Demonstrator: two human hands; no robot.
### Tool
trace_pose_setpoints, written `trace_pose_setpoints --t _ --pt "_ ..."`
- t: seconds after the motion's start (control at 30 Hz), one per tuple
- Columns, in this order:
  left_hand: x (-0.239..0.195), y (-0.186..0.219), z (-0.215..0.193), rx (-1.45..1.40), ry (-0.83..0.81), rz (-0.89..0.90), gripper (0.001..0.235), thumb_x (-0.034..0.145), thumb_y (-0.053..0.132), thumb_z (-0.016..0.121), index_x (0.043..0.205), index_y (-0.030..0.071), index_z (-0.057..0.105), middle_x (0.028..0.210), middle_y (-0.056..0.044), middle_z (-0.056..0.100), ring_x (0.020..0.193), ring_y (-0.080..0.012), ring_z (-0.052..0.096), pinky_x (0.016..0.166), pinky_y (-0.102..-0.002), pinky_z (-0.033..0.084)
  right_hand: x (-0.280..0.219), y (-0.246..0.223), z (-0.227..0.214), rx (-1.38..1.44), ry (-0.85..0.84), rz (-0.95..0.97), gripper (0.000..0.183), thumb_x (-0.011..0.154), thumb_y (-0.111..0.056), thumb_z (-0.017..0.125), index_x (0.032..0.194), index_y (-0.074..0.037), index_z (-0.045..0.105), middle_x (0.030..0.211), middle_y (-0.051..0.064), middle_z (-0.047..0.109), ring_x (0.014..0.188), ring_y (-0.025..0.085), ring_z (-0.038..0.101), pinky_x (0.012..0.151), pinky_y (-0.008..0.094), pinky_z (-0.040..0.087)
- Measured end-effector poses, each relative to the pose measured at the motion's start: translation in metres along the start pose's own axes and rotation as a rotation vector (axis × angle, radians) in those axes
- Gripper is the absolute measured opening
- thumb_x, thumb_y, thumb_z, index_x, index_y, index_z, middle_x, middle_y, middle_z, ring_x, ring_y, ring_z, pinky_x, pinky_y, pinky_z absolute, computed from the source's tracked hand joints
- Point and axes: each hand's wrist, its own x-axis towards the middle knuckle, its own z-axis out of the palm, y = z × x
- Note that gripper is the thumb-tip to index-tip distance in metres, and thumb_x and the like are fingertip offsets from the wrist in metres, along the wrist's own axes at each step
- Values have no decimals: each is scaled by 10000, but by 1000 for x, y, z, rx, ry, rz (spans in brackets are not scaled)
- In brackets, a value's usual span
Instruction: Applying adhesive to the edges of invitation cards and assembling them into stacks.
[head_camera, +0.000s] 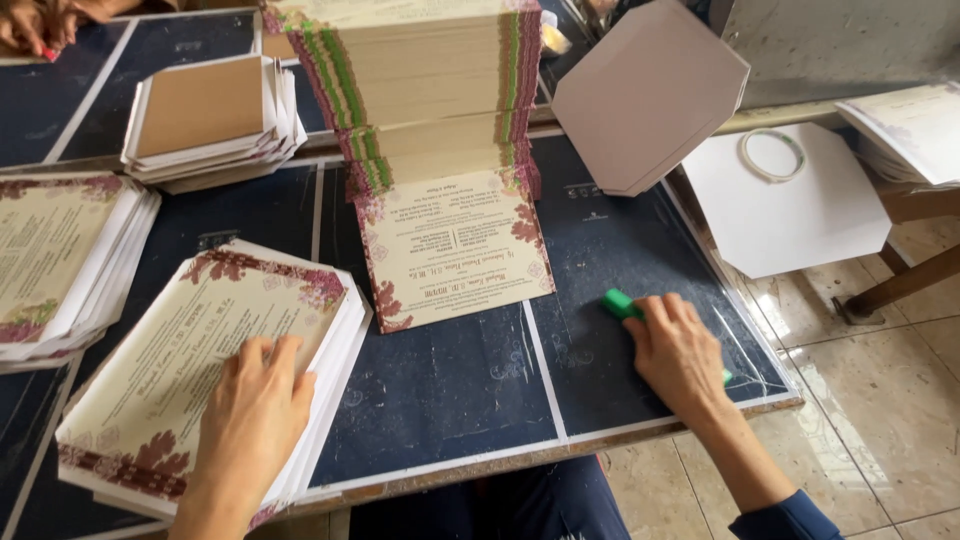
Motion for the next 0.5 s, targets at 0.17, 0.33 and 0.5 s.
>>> trace_pose_setpoints --t 0.17,0.33,0.5 --pt "-6 -3 13 78 130 98 278 941 192 570 1211 130 561 1185 -108 614 953 -204 710 764 -296 675 53 -42 -3 393 -150 119 367 897 -468 613 927 -111 535 859 67 574 636 263 525 569 410 404" --pt "-7 -1 26 227 303 136 330 914 175 595 1225 91 520 1152 -154 623 900 -208 716 649 -256 669 103 -78 20 667 -294 185 479 815 -358 795 708 -132 386 730 14 433 630 158 368 581 330 270" --pt "-11 1 21 -215 355 222 618 859 359 649 1413 156 464 1407 -170 458 1197 -322 573 938 -469 560 81 -93 -45 1258 -396 143 322 851 -147 694 1137 -20 620 714 38 532 515 126 441 408 251 354"
